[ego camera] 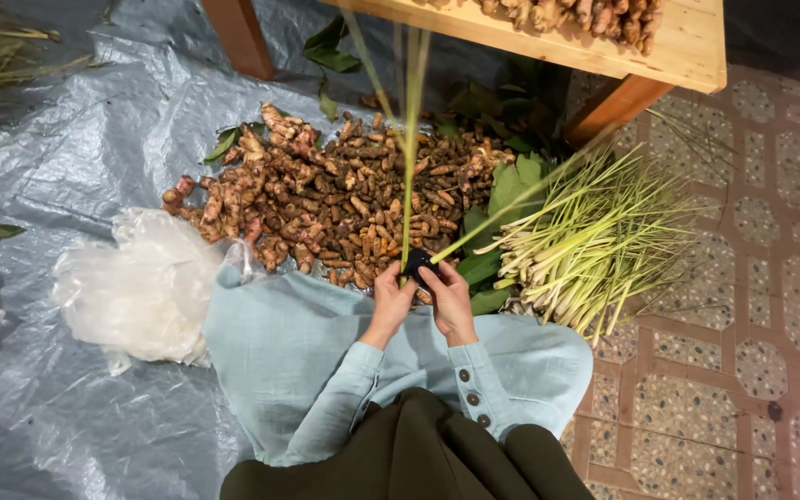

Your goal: Sorting ginger roots and lemongrass stalks from a pile on the floor

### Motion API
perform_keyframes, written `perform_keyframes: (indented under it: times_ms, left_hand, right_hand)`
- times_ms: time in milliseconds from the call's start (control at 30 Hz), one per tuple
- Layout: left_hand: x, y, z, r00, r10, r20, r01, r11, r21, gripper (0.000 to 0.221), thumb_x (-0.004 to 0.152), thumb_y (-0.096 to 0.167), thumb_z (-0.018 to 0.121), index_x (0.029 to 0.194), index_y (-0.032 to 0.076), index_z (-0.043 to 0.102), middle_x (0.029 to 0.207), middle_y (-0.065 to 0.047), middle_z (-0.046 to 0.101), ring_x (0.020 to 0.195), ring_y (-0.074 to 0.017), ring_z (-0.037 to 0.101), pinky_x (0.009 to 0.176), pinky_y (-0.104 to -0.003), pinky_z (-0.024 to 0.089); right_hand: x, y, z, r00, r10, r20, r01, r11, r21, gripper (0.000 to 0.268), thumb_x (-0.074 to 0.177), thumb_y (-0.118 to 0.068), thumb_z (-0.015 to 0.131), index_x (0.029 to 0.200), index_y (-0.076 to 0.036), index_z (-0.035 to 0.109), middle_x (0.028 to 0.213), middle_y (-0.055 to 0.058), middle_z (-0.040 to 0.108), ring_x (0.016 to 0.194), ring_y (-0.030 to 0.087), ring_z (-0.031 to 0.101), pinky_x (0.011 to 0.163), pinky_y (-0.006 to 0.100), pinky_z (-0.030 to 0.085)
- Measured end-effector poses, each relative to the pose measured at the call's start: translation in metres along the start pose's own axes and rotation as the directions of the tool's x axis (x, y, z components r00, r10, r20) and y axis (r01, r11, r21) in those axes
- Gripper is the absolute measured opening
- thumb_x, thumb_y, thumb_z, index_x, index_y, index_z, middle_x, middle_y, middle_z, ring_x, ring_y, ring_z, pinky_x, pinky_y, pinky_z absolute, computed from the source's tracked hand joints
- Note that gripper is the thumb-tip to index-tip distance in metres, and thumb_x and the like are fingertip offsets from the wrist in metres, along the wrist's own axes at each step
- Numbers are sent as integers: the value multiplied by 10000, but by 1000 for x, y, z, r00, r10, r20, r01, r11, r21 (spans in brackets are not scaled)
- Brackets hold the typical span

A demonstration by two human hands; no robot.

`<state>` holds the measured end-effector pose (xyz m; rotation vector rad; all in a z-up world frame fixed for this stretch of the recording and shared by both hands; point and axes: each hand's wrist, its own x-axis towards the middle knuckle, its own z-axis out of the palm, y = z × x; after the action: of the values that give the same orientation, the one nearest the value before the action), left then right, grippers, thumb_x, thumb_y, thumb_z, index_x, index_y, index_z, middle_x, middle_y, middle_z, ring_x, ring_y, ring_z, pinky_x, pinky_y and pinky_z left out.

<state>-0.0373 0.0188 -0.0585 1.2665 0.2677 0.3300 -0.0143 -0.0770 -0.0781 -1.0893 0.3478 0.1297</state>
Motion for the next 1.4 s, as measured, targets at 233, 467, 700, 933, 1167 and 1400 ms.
perform_keyframes:
  times_ms: [233, 467, 700, 933, 1167, 1400]
  left_hand:
    - [-5, -28, -12, 999, -48, 20, 47, 999, 24, 222, 757, -20, 785, 960, 68, 764, 745, 40, 631, 718, -48, 563, 667, -180, 481]
    - [-11, 50, 2, 990, -111, 83, 112, 994, -8, 229, 790, 68, 861, 1010, 47, 803, 713, -24, 693, 674, -58, 601, 664, -169, 500]
    - [-2, 15, -6, 975, -175, 134, 180, 983, -31, 177, 853, 142, 845, 1009, 67, 806, 762, 8, 717, 709, -16, 560, 687, -152, 471]
    - [-2, 19, 1, 962, -246, 119, 252, 967, -44, 125, 906, 163, 785, 961, 50, 779, 635, 11, 621, 582, -8, 532, 532, -127, 436]
    - [6, -30, 1, 970, -227, 91, 229, 973, -15, 161, 973, 111, 640, 821, 88, 684, 533, 26, 542, 493, -8, 467, 483, -144, 373]
    - [17, -21, -14, 958, -285, 37, 282, 956, 78, 309, 1074, 322, 532, 1086, 92, 739, 676, -34, 545, 588, -122, 552, 570, -227, 476]
  right_hand:
    - [24, -10, -18, 998, -34, -50, 31, 997, -68, 231, 822, -69, 862, 1036, -51, 777, 887, 74, 752, 758, 147, 718, 710, 330, 632]
    - [34, -91, -6, 990, -77, -118, 67, 994, -84, 153, 866, -133, 831, 989, -85, 754, 813, 26, 730, 661, 118, 695, 615, 239, 602]
    - [81, -127, -35, 963, -219, -157, 206, 974, -91, 105, 905, -116, 808, 877, -80, 714, 728, 20, 669, 608, 115, 656, 541, 198, 559]
    - [29, -118, 3, 966, -233, -113, 212, 962, -170, 105, 884, -131, 827, 935, -80, 751, 792, 39, 703, 708, 118, 688, 647, 261, 604]
    - [24, -41, -22, 978, -166, 124, 206, 852, -482, 218, 890, -157, 828, 1085, -73, 778, 913, 97, 755, 843, 141, 685, 763, 339, 607]
    - [-4, -51, -21, 931, -147, 334, 360, 510, -781, 302, 1046, -283, 593, 1276, -93, 637, 1119, 199, 717, 1124, 354, 670, 971, 529, 525]
